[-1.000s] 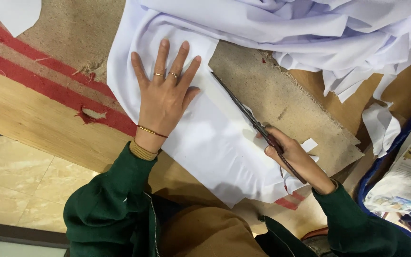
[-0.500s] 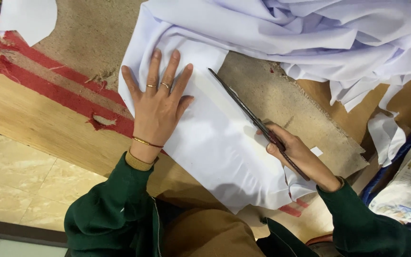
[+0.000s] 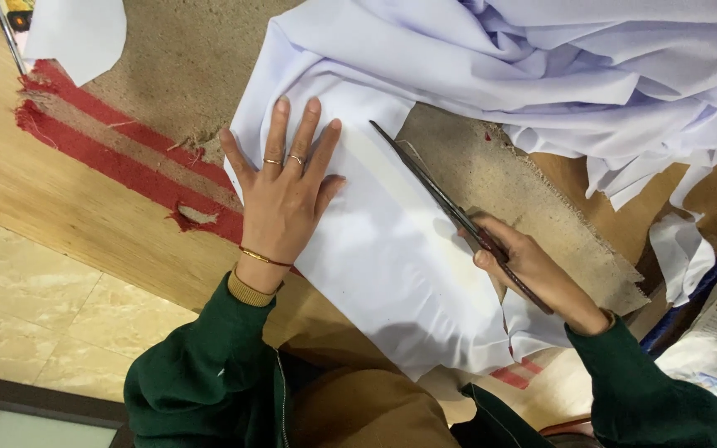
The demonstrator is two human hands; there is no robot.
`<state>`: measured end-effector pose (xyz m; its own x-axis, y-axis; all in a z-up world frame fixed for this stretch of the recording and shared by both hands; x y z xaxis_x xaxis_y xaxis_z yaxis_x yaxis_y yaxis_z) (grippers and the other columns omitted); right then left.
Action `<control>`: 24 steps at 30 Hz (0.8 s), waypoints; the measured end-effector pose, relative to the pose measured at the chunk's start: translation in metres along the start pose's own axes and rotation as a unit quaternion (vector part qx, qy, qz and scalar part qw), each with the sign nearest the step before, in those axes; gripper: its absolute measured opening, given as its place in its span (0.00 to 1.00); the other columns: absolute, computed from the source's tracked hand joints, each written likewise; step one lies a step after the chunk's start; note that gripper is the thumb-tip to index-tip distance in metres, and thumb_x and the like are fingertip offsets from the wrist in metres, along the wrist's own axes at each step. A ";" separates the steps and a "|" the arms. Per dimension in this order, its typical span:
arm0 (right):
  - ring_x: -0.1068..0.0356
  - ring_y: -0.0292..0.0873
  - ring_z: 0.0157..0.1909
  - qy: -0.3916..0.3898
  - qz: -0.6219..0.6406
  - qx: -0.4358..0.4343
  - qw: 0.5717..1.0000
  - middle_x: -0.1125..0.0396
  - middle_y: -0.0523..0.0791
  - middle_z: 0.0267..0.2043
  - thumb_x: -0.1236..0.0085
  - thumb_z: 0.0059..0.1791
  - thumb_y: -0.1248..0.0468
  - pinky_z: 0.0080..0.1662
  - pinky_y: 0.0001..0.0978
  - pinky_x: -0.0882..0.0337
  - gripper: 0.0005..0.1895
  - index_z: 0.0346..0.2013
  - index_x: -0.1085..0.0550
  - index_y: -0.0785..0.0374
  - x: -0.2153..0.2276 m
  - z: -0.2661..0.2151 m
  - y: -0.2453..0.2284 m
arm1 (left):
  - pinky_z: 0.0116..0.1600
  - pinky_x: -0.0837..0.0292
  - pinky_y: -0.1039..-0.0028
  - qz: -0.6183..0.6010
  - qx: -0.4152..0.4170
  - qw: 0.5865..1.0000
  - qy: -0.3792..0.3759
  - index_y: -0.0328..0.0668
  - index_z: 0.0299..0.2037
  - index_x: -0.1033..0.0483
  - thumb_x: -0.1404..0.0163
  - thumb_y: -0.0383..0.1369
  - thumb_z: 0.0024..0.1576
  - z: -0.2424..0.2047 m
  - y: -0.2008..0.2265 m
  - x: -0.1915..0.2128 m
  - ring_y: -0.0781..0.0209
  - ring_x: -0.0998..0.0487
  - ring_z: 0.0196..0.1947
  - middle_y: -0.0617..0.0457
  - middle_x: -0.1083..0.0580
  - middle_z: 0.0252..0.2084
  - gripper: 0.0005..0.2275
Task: The person smooths a white fabric on a wooden table and uses shears to cut a long strip from it. They then place a small rectangular packet on the fabric and cut a smaller piece around it.
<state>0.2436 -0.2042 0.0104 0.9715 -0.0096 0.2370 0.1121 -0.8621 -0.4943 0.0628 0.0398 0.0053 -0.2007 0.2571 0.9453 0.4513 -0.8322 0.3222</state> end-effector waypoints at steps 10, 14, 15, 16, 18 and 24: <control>0.34 0.37 0.65 0.004 -0.077 -0.028 0.997 0.36 0.38 0.70 0.45 0.47 0.49 0.64 0.30 0.36 0.32 0.65 0.32 0.52 0.020 0.019 -0.010 | 0.66 0.65 0.19 -0.012 0.006 1.000 0.022 0.50 0.75 0.35 0.63 0.52 0.74 0.004 -0.001 0.003 0.44 0.56 0.78 0.52 0.49 0.78 0.25; 0.34 0.35 0.63 0.006 -0.072 -0.023 0.997 0.31 0.39 0.65 0.46 0.48 0.52 0.62 0.27 0.37 0.30 0.65 0.32 0.54 0.020 0.018 -0.008 | 0.65 0.68 0.20 -0.034 0.007 0.998 0.046 0.50 0.74 0.35 0.63 0.52 0.74 0.013 -0.006 0.001 0.41 0.53 0.76 0.51 0.43 0.76 0.24; 0.34 0.34 0.62 0.003 -0.078 -0.017 0.997 0.31 0.39 0.64 0.46 0.48 0.51 0.61 0.28 0.37 0.30 0.65 0.32 0.53 0.021 0.019 -0.009 | 0.65 0.66 0.19 -0.032 0.008 0.997 0.064 0.50 0.73 0.33 0.62 0.51 0.73 0.015 -0.006 0.005 0.42 0.51 0.76 0.49 0.40 0.74 0.24; 0.34 0.34 0.61 -0.001 -0.083 -0.010 0.997 0.32 0.38 0.64 0.47 0.48 0.49 0.60 0.28 0.37 0.31 0.65 0.32 0.53 0.022 0.019 -0.010 | 0.64 0.63 0.19 -0.031 0.009 0.996 0.082 0.51 0.71 0.31 0.62 0.51 0.73 0.016 -0.007 0.008 0.42 0.49 0.75 0.47 0.37 0.71 0.23; 0.32 0.36 0.61 -0.012 -0.108 0.002 0.994 0.32 0.39 0.64 0.48 0.47 0.46 0.59 0.30 0.36 0.32 0.65 0.32 0.51 0.024 0.020 -0.016 | 0.64 0.61 0.20 -0.024 0.012 0.996 0.089 0.52 0.70 0.31 0.63 0.52 0.72 0.016 -0.007 0.009 0.42 0.49 0.75 0.47 0.37 0.70 0.23; 0.31 0.39 0.61 -0.018 -0.160 -0.045 0.986 0.33 0.38 0.67 0.47 0.47 0.47 0.60 0.34 0.34 0.32 0.66 0.33 0.46 0.031 0.030 -0.020 | 0.65 0.64 0.19 -0.018 0.017 0.998 0.065 0.53 0.73 0.34 0.59 0.51 0.73 0.013 -0.011 0.004 0.40 0.52 0.75 0.48 0.40 0.73 0.22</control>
<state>0.2774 -0.1721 0.0023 0.8963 0.2864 0.3387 0.3965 -0.8596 -0.3223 0.0683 0.0562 0.0065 -0.3265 0.2187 0.9195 0.4713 -0.8056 0.3590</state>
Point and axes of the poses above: each hand's wrist, its own z-axis towards the middle knuckle, its own x-axis out of the back of the hand, y = z × x, the point moved 8 cm from there along z, towards the middle knuckle
